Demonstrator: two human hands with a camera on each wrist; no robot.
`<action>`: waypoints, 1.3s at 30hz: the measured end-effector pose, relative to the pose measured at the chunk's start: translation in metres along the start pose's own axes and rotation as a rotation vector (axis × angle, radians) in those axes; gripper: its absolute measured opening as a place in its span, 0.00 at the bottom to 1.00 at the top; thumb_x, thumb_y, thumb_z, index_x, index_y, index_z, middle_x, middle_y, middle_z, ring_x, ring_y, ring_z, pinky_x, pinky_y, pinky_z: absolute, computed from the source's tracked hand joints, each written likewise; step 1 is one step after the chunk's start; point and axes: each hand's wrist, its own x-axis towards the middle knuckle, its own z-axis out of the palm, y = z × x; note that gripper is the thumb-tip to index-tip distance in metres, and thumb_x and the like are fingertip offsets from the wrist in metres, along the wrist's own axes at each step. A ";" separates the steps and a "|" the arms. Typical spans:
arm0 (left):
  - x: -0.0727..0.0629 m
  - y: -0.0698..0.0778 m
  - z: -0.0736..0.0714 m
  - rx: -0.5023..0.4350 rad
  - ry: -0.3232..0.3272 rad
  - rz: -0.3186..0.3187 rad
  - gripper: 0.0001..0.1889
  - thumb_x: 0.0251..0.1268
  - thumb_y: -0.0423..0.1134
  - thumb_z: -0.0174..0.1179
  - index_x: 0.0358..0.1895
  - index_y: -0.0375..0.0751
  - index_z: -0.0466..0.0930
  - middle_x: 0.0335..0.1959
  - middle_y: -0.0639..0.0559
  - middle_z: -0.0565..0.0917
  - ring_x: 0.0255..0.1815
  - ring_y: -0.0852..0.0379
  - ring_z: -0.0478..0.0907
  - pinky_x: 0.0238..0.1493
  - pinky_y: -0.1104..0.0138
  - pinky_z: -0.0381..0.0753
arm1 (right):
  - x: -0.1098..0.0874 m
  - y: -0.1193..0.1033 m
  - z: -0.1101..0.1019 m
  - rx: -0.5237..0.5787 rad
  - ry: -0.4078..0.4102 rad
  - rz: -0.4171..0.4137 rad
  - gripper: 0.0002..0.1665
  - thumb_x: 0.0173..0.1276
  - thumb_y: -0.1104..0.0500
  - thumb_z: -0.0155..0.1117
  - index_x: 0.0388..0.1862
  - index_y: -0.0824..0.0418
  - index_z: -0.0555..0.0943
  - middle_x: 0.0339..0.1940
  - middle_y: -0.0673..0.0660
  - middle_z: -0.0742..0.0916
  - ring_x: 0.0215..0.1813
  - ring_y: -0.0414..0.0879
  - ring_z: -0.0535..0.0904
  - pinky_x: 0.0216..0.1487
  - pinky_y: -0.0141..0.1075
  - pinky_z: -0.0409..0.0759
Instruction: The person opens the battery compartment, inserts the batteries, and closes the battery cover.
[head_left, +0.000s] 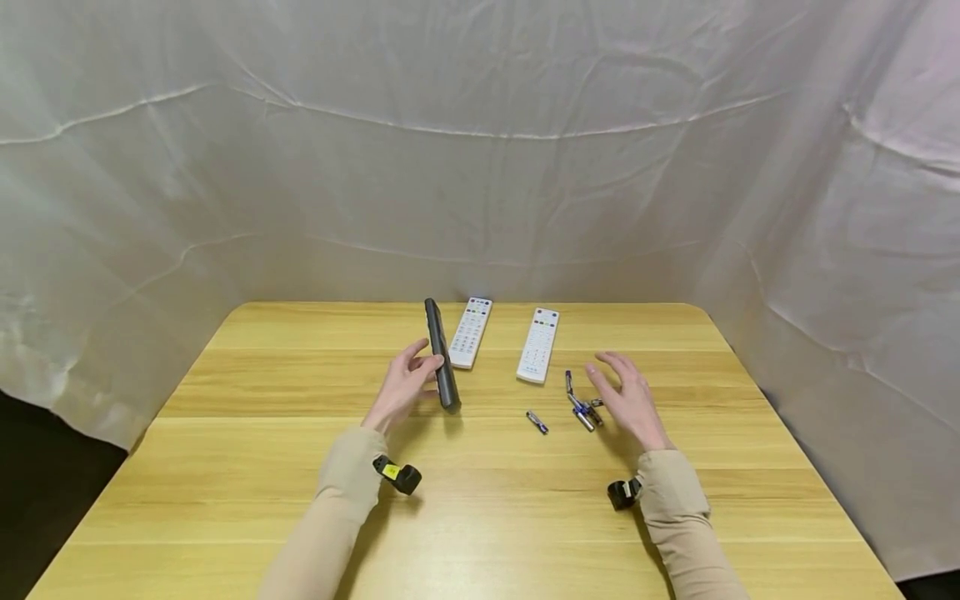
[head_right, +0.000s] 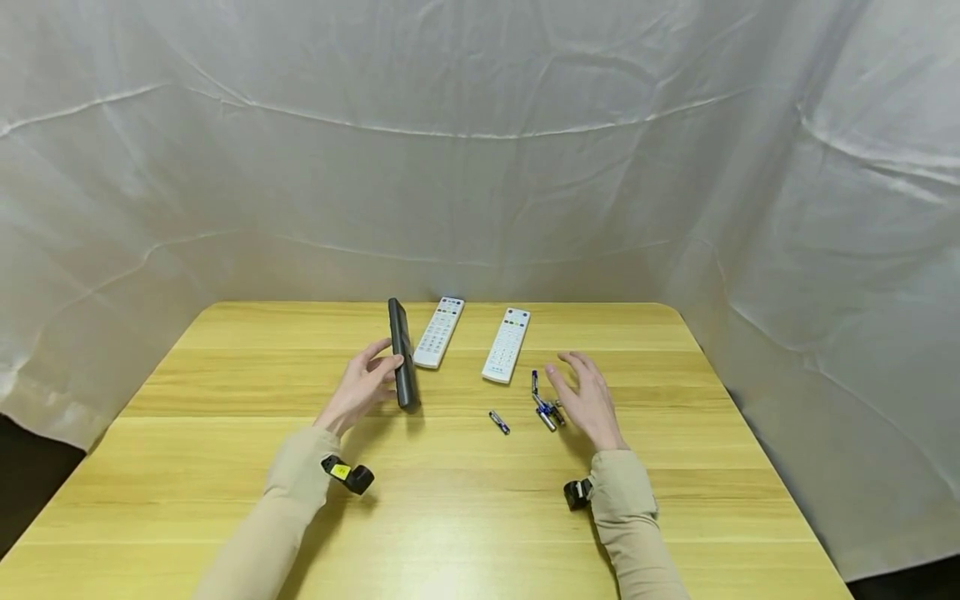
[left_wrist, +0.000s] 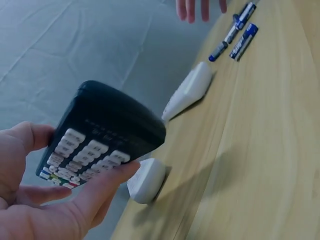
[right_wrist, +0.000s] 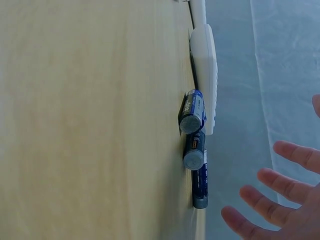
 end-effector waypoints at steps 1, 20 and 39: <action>-0.001 0.000 0.000 -0.019 -0.010 -0.004 0.36 0.78 0.37 0.50 0.81 0.35 0.44 0.70 0.26 0.68 0.67 0.31 0.73 0.63 0.44 0.83 | 0.000 0.000 0.000 0.001 0.000 0.000 0.38 0.80 0.38 0.46 0.76 0.63 0.64 0.80 0.70 0.63 0.79 0.70 0.56 0.77 0.73 0.53; -0.021 -0.004 0.005 -0.156 -0.212 0.083 0.38 0.73 0.29 0.54 0.81 0.38 0.45 0.71 0.26 0.65 0.61 0.39 0.79 0.58 0.48 0.87 | 0.000 -0.003 -0.001 0.008 -0.013 -0.022 0.37 0.80 0.38 0.46 0.76 0.61 0.65 0.80 0.69 0.64 0.78 0.70 0.58 0.75 0.72 0.59; -0.031 -0.004 0.009 -0.207 -0.231 0.122 0.36 0.70 0.24 0.52 0.79 0.35 0.49 0.73 0.23 0.65 0.66 0.34 0.75 0.57 0.49 0.88 | -0.002 -0.006 0.003 0.007 -0.021 -0.049 0.36 0.81 0.41 0.46 0.75 0.64 0.66 0.78 0.70 0.65 0.77 0.70 0.60 0.73 0.70 0.67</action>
